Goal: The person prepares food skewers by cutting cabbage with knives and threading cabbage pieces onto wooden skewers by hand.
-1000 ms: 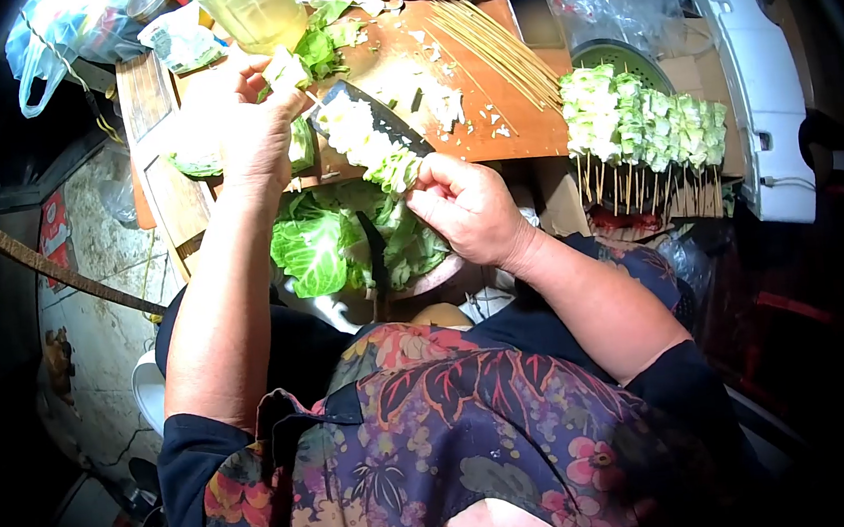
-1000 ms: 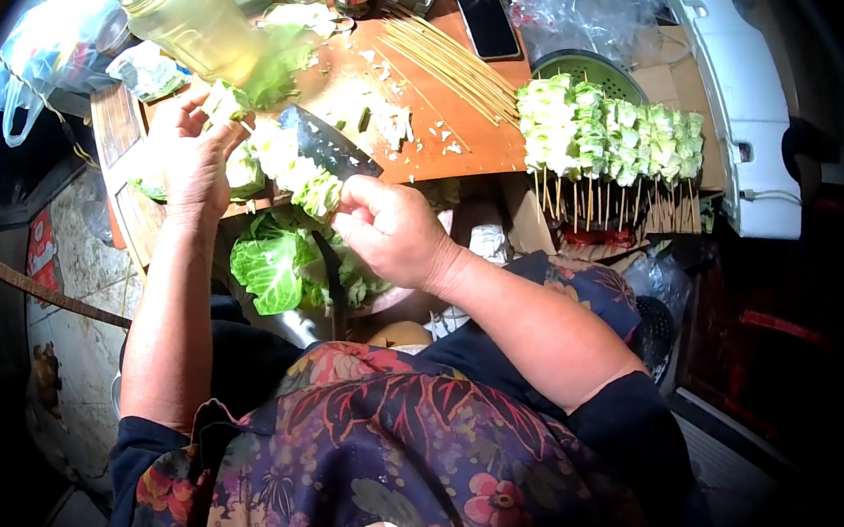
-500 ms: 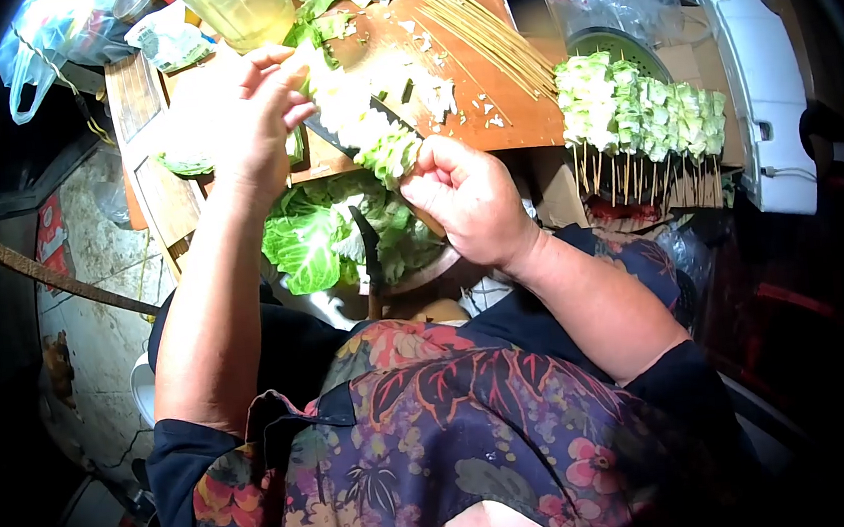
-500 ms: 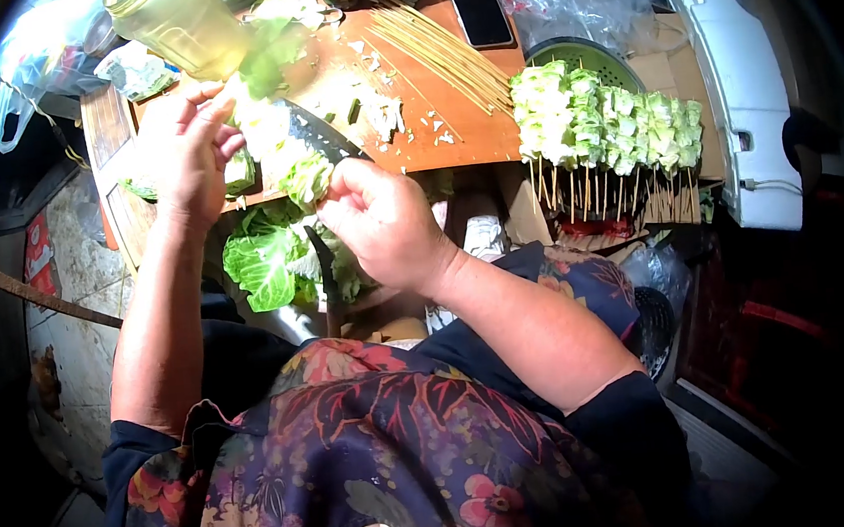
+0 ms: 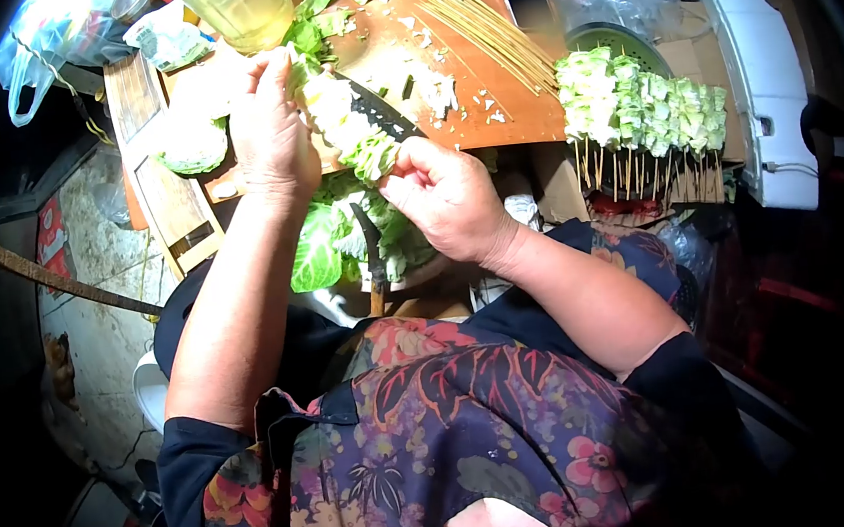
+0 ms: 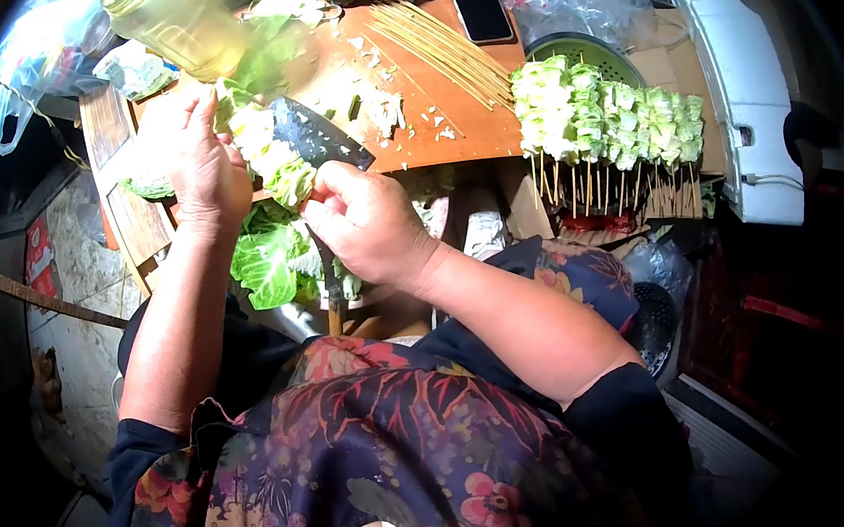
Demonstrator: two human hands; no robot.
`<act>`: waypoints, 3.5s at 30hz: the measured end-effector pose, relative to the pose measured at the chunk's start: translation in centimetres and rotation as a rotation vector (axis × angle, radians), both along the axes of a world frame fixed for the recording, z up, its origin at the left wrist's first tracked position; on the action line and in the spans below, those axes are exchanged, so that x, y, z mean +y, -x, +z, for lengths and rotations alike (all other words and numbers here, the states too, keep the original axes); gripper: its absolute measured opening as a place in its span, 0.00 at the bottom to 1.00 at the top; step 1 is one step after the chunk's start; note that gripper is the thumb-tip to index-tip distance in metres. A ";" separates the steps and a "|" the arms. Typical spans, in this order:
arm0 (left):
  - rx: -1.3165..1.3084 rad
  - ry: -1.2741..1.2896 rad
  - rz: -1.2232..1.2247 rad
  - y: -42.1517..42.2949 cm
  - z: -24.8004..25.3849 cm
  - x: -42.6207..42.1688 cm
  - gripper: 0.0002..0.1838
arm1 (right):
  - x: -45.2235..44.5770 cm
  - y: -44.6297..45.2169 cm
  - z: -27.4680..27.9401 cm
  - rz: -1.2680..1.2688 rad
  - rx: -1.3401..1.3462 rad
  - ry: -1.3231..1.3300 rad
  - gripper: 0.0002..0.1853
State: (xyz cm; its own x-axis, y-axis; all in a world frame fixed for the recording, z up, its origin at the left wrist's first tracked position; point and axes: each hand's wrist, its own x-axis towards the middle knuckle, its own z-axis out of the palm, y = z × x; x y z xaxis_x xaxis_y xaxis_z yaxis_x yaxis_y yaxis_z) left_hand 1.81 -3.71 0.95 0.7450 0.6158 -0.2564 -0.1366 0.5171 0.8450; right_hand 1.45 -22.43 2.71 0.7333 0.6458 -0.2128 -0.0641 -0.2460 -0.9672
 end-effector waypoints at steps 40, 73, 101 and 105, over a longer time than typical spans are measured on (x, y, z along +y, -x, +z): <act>0.063 -0.590 -0.380 0.4 -1.3 -0.1 0.22 | -9.9 -5.4 2.7 -0.248 -0.091 0.203 0.11; 0.176 -0.722 -0.557 0.6 -2.5 -0.4 0.17 | -30.1 -13.7 -4.3 -0.685 -0.067 0.829 0.07; 0.705 -1.449 -0.432 1.9 0.0 2.8 0.16 | -3.5 -1.4 -2.1 0.421 -0.320 0.879 0.32; 0.832 -1.735 -0.413 3.4 0.7 4.6 0.17 | -1.8 -1.4 -3.7 0.445 -0.333 0.890 0.36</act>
